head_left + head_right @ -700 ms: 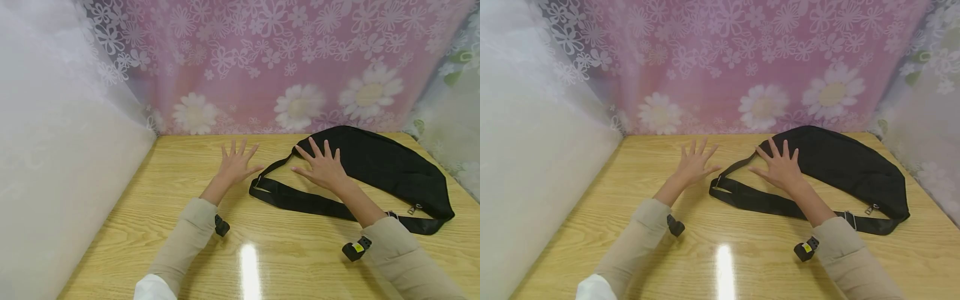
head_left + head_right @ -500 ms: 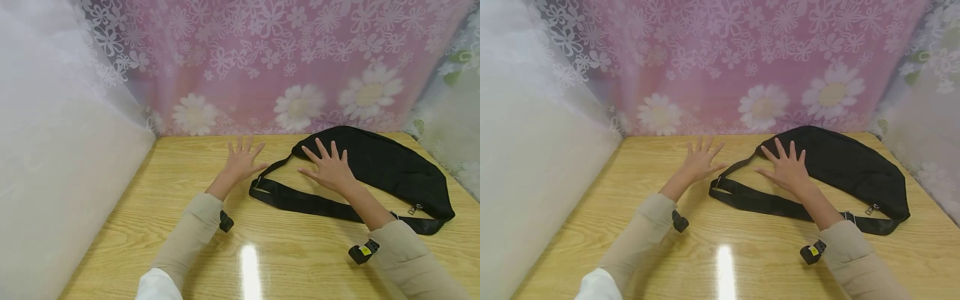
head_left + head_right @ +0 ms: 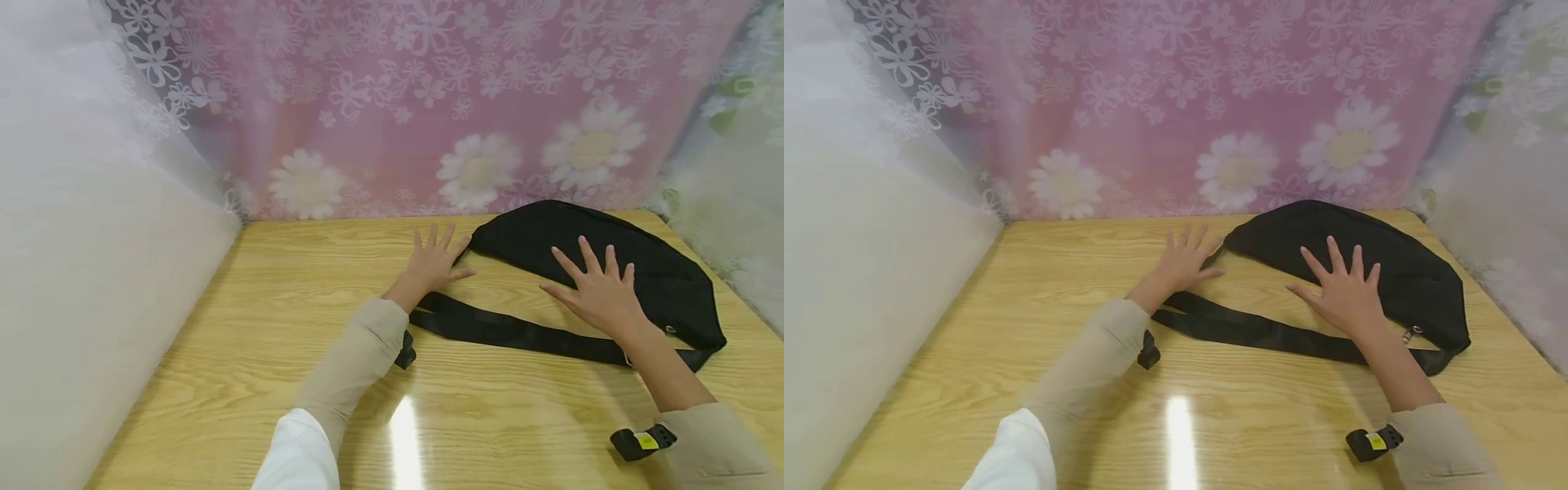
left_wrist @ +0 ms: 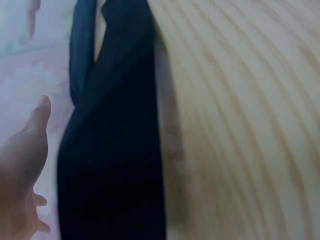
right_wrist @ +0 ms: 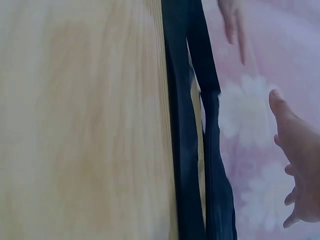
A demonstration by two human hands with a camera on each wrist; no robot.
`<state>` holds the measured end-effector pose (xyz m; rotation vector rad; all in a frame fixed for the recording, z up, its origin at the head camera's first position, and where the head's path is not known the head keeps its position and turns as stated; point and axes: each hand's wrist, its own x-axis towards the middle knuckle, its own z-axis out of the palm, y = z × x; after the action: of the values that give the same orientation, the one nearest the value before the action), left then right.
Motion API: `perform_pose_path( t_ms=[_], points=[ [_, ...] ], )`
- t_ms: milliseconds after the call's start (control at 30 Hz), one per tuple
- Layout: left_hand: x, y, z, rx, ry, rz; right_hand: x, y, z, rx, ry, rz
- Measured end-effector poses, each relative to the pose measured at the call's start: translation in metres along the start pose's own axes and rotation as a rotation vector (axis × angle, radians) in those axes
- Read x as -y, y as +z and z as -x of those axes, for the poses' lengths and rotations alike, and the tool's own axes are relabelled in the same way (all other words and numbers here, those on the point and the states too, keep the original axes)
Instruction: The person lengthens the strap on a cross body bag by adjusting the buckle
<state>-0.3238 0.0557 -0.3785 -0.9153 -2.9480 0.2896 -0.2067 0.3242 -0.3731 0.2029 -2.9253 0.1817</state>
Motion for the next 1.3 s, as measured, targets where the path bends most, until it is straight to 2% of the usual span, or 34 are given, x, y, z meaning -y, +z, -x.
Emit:
perform_pose_path(
  t_ms=[167,300,500,567,700,833,1067,1167,1300],
  points=[
    [-0.014,0.015,-0.013,0.017,0.014,0.060,-0.035,-0.006,0.024,0.015,0.096,-0.009],
    [-0.019,0.028,-0.016,0.037,0.007,0.081,-0.068,-0.007,0.046,0.072,0.183,-0.026],
    [-0.012,0.040,-0.011,0.013,-0.001,0.095,-0.107,0.001,0.068,0.203,0.337,-0.051],
    [-0.009,0.042,-0.010,0.012,-0.001,0.095,-0.116,0.005,0.072,0.245,0.362,-0.066],
    [-0.006,0.044,-0.004,0.025,0.001,0.096,-0.126,0.012,0.074,0.290,0.270,-0.062],
    [-0.003,0.044,0.008,0.041,0.006,0.121,-0.128,0.016,0.072,0.276,0.170,-0.043],
    [0.000,0.042,0.035,0.069,-0.031,0.145,-0.120,0.020,0.061,0.252,0.106,-0.040],
    [0.000,0.043,0.047,0.070,-0.049,0.188,-0.116,0.022,0.056,0.246,0.044,-0.006],
    [-0.002,0.045,0.065,0.071,-0.049,0.277,-0.112,0.024,0.050,0.238,0.024,-0.012]
  ],
)
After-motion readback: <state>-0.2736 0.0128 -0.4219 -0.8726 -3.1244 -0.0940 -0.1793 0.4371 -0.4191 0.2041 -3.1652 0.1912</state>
